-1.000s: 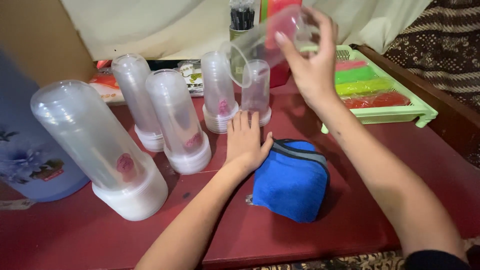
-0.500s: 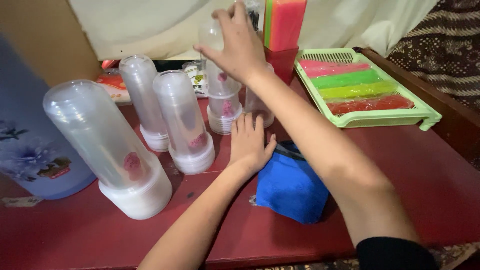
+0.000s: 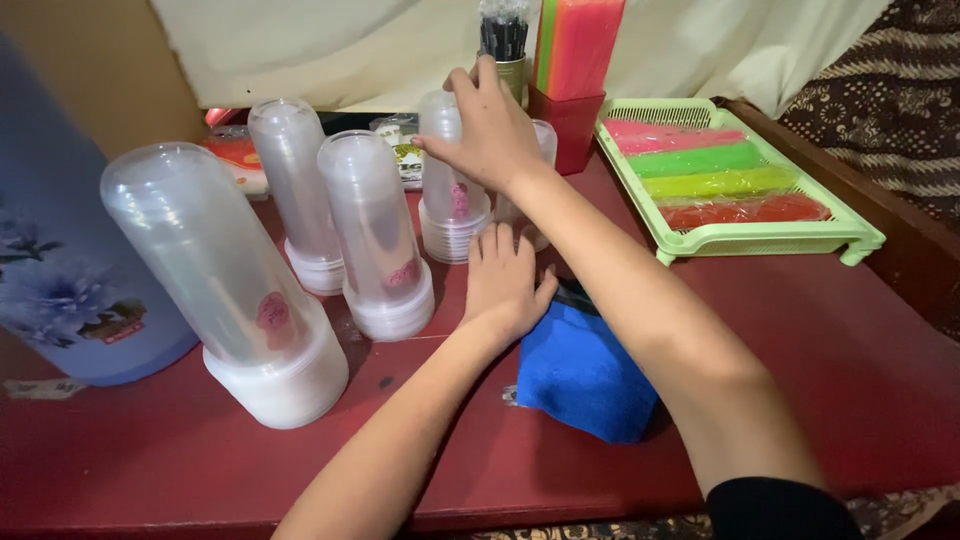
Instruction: Cleaning plastic cups by wiping them thoroughly with a blue cloth
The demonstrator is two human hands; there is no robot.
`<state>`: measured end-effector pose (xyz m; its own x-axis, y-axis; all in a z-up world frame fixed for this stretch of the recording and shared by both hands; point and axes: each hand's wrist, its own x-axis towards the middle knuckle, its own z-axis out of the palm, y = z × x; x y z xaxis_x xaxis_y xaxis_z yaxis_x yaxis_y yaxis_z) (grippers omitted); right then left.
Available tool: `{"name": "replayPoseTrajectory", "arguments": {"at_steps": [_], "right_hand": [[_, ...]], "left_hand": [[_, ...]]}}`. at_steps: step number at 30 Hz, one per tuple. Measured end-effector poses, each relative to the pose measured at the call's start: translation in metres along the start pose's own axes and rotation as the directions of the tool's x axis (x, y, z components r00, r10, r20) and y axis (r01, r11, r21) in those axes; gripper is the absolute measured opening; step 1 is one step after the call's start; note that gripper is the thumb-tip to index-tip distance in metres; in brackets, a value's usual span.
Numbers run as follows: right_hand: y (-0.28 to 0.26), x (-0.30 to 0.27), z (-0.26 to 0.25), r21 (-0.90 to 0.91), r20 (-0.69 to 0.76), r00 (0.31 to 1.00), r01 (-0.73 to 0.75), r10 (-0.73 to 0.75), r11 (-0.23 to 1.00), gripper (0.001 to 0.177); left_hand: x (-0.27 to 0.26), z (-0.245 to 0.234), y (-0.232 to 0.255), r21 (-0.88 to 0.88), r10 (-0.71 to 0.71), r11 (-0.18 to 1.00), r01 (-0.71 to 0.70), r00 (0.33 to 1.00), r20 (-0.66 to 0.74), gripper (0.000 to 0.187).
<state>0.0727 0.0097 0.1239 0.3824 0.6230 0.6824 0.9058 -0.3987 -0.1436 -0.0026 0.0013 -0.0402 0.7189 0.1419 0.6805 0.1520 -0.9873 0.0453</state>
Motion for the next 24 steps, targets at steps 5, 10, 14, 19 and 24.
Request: {"name": "replayPoseTrajectory", "arguments": {"at_steps": [5, 10, 14, 19, 24], "right_hand": [[0.003, -0.005, 0.002, 0.024, 0.021, 1.0, -0.023, 0.022, 0.999, 0.066], [0.008, -0.01, 0.007, -0.034, -0.058, 0.996, 0.06, -0.062, 0.998, 0.061], [0.027, -0.003, -0.021, -0.227, 0.079, 0.997, 0.016, 0.002, 0.974, 0.089], [0.057, -0.03, -0.049, -0.265, 0.376, 0.866, -0.241, 0.33, 0.934, 0.106], [0.098, -0.042, -0.05, -0.043, 0.33, 0.918, -0.217, 0.219, 0.975, 0.069]], "left_hand": [[0.001, -0.005, -0.001, -0.024, 0.015, 1.0, -0.015, 1.0, -0.01, 0.045], [0.001, -0.005, -0.001, -0.017, 0.003, 1.0, -0.004, 0.999, -0.043, 0.062], [0.001, -0.003, -0.004, -0.076, 0.02, 0.997, -0.024, 0.999, -0.047, 0.052], [0.002, -0.01, -0.003, -0.115, 0.014, 0.993, -0.015, 1.0, -0.008, 0.064], [-0.004, 0.024, -0.01, -0.176, -0.048, 0.983, 0.052, 0.998, 0.03, 0.063]]}}
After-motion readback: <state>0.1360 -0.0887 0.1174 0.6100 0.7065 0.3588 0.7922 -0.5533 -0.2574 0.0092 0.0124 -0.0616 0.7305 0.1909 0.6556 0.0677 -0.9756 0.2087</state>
